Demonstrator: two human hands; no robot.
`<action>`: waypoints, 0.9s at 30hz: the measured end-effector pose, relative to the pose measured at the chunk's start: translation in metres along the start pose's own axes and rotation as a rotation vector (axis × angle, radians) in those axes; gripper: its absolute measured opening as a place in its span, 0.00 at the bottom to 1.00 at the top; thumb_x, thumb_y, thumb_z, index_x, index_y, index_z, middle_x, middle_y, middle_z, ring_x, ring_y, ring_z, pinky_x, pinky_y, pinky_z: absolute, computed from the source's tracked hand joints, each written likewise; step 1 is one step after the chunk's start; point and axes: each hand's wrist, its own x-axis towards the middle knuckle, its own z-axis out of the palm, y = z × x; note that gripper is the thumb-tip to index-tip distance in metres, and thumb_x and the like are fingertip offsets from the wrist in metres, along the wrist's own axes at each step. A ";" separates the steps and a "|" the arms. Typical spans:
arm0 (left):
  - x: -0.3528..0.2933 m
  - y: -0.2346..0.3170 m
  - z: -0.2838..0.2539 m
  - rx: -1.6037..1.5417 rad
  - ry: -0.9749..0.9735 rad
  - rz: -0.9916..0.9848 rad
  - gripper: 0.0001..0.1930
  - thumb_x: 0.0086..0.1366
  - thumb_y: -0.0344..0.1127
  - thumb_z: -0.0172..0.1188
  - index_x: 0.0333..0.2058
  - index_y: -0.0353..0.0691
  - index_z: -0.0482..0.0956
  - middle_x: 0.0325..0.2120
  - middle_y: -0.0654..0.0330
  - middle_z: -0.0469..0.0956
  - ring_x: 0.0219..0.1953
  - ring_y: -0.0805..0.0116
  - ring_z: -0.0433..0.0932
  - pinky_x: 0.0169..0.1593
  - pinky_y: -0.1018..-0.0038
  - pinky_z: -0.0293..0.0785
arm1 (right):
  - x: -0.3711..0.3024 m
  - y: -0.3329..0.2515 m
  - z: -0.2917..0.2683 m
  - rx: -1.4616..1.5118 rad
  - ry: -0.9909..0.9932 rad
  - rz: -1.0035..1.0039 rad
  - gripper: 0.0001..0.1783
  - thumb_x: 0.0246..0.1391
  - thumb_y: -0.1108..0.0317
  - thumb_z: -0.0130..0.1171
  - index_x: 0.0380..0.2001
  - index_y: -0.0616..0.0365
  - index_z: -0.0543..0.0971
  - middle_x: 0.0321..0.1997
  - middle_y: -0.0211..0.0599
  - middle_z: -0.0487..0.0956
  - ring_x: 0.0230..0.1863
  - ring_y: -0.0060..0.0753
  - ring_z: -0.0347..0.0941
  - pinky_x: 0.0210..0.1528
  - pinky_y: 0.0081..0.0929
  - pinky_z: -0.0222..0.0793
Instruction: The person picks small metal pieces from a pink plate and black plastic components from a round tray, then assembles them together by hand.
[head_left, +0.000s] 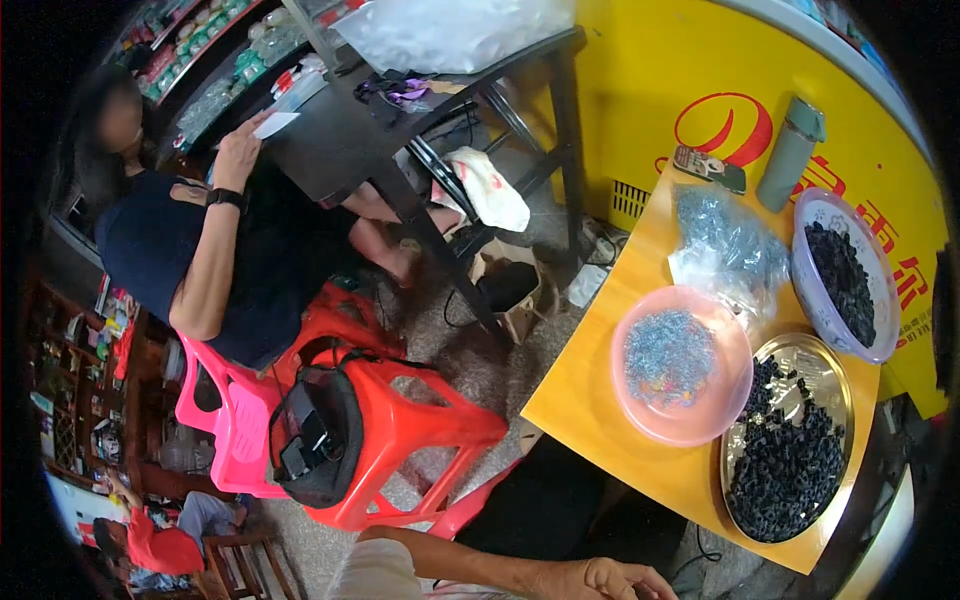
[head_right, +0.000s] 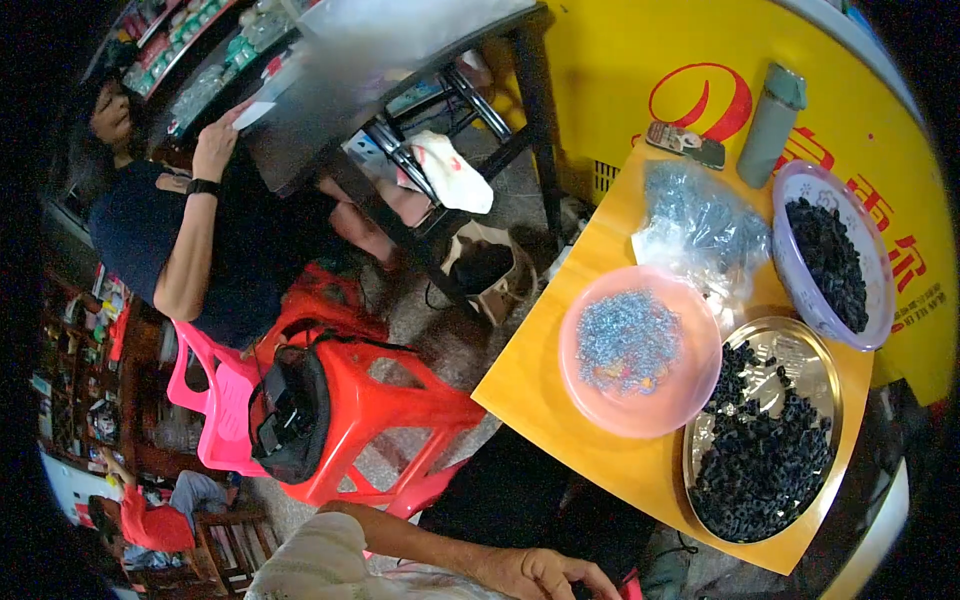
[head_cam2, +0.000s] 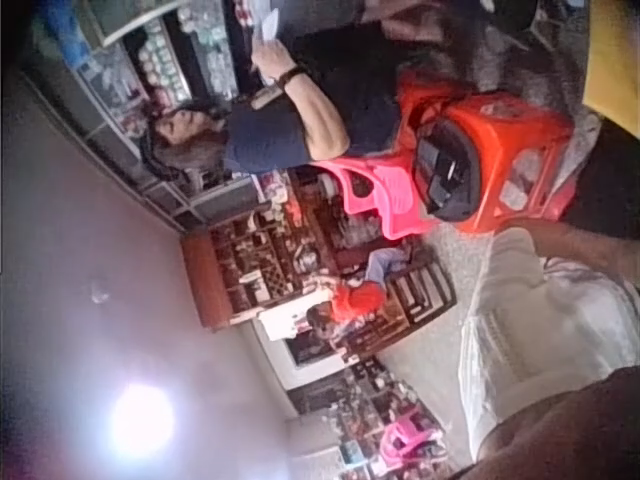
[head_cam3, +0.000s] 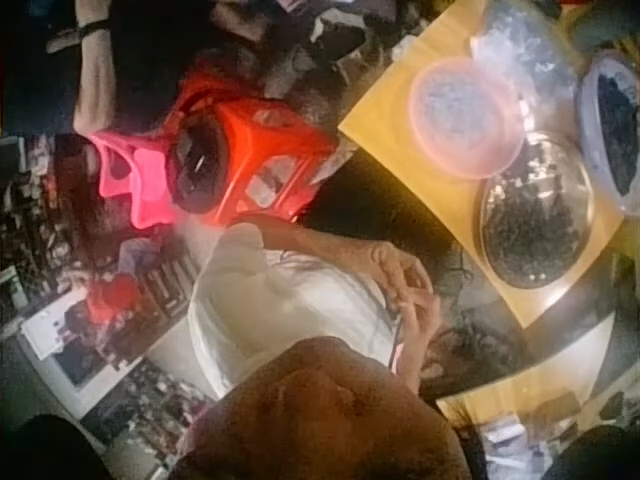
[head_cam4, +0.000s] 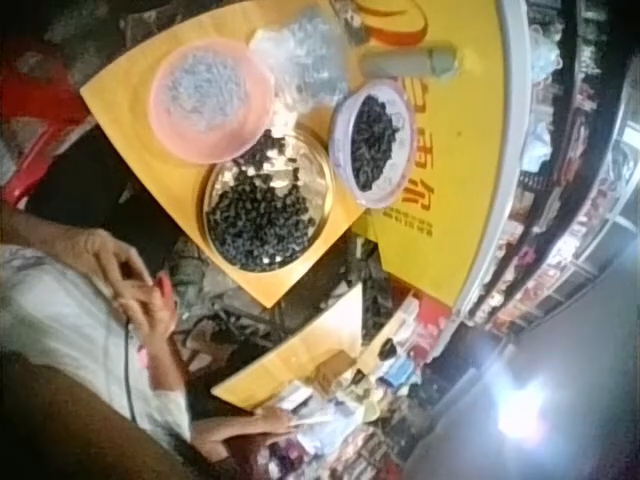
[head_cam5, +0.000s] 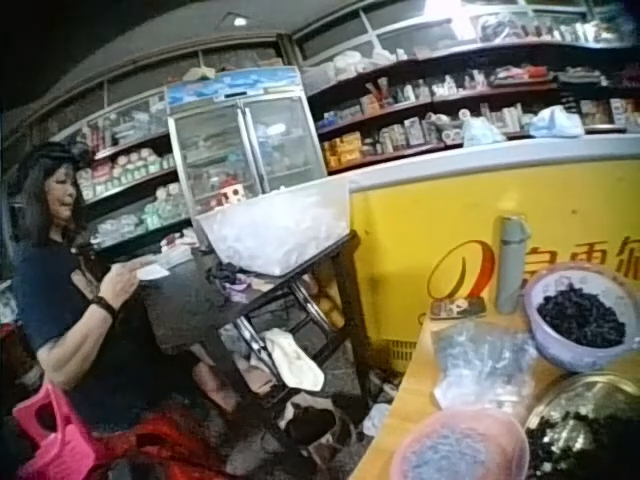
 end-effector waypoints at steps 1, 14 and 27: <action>0.002 -0.006 0.000 0.004 -0.003 -0.004 0.12 0.56 0.20 0.60 0.40 0.38 0.82 0.53 0.51 0.69 0.54 0.58 0.69 0.53 0.66 0.69 | 0.000 0.000 0.000 0.012 0.001 -0.053 0.09 0.53 0.73 0.55 0.36 0.67 0.74 0.44 0.49 0.76 0.32 0.28 0.72 0.36 0.24 0.68; 0.007 -0.031 -0.029 0.103 -0.007 0.106 0.15 0.62 0.22 0.52 0.47 0.40 0.78 0.54 0.52 0.65 0.49 0.64 0.73 0.51 0.71 0.71 | 0.032 -0.015 0.005 0.135 0.065 0.070 0.08 0.52 0.69 0.61 0.32 0.63 0.77 0.28 0.37 0.81 0.28 0.23 0.78 0.31 0.22 0.72; 0.009 -0.015 -0.045 0.090 0.136 0.317 0.18 0.68 0.41 0.47 0.49 0.36 0.73 0.57 0.45 0.60 0.53 0.58 0.69 0.52 0.65 0.71 | 0.089 -0.030 0.007 0.778 -0.059 0.156 0.10 0.58 0.76 0.53 0.43 0.66 0.71 0.38 0.40 0.77 0.36 0.23 0.76 0.36 0.17 0.73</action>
